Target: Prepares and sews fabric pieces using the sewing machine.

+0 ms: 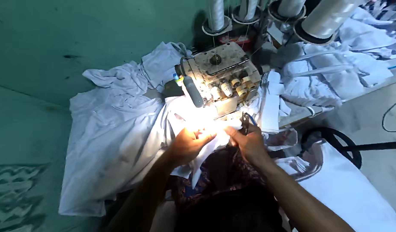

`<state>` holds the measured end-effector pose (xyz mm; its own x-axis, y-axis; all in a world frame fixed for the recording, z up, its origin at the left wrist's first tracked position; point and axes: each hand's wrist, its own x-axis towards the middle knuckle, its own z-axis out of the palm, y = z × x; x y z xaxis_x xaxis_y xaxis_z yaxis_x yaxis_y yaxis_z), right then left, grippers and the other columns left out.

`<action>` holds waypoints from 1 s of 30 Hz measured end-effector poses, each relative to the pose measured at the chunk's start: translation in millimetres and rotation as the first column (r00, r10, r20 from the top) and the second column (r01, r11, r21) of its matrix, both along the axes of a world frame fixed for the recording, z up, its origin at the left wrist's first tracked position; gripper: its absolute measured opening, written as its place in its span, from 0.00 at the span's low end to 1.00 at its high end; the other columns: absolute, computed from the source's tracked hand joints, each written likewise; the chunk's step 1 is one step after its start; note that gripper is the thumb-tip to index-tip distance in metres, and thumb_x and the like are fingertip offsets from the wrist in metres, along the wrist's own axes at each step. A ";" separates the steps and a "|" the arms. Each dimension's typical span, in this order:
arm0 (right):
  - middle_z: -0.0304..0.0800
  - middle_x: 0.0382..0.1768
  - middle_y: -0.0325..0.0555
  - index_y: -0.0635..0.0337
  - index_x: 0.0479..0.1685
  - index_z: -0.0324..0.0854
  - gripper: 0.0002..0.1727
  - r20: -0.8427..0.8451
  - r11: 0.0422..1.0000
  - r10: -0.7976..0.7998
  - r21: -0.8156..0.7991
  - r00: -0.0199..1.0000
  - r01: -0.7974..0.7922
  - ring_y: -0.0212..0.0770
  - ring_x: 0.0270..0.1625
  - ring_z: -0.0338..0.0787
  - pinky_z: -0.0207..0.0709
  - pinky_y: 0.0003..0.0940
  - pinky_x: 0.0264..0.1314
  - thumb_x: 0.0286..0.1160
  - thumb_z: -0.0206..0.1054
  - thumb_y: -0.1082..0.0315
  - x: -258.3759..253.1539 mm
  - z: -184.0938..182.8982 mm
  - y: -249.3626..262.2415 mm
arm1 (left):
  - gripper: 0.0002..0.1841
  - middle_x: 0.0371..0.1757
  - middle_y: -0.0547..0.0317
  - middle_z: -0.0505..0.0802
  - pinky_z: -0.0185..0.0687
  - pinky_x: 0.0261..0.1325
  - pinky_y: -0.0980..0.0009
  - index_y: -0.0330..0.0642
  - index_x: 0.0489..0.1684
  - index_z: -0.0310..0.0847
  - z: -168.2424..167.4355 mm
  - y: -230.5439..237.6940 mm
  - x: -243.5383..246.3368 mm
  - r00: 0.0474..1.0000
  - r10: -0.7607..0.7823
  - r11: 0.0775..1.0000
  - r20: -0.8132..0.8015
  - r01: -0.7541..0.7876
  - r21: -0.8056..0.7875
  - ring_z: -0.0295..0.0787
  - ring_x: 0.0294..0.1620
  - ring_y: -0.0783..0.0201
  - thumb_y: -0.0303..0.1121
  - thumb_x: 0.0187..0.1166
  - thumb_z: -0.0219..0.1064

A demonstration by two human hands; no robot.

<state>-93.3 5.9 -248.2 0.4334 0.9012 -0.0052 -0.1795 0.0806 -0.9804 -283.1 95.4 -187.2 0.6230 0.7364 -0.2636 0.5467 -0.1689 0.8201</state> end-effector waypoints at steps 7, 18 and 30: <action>0.81 0.18 0.44 0.65 0.41 0.83 0.06 -0.140 0.969 -0.245 -0.082 0.959 0.235 0.32 0.13 0.74 0.72 0.26 0.16 0.74 0.74 0.72 13.0 -9.0 41.7 | 0.13 0.40 0.51 0.91 0.85 0.48 0.55 0.38 0.50 0.85 5.4 62.0 -6.0 0.978 0.000 0.952 -0.209 0.064 0.300 0.88 0.41 0.59 0.27 0.69 0.76; 0.76 0.12 0.43 0.64 0.34 0.81 0.05 -0.143 0.961 -0.269 -0.110 0.953 0.255 0.32 0.10 0.73 0.71 0.27 0.14 0.76 0.71 0.74 -4.1 -25.2 59.9 | 0.15 0.16 0.56 0.80 0.69 0.21 0.63 0.39 0.16 0.78 -1.5 81.6 -32.1 0.932 0.013 0.989 -0.362 0.042 0.142 0.74 0.16 0.63 0.22 0.79 0.65; 0.81 0.17 0.46 0.62 0.39 0.86 0.11 -0.102 0.944 -0.319 -0.122 0.942 0.306 0.36 0.12 0.75 0.74 0.31 0.14 0.71 0.80 0.64 -1.3 -29.9 68.7 | 0.13 0.17 0.56 0.82 0.72 0.20 0.65 0.39 0.20 0.81 -2.8 79.9 -32.1 0.943 0.049 0.986 -0.328 0.007 0.165 0.76 0.16 0.64 0.22 0.80 0.66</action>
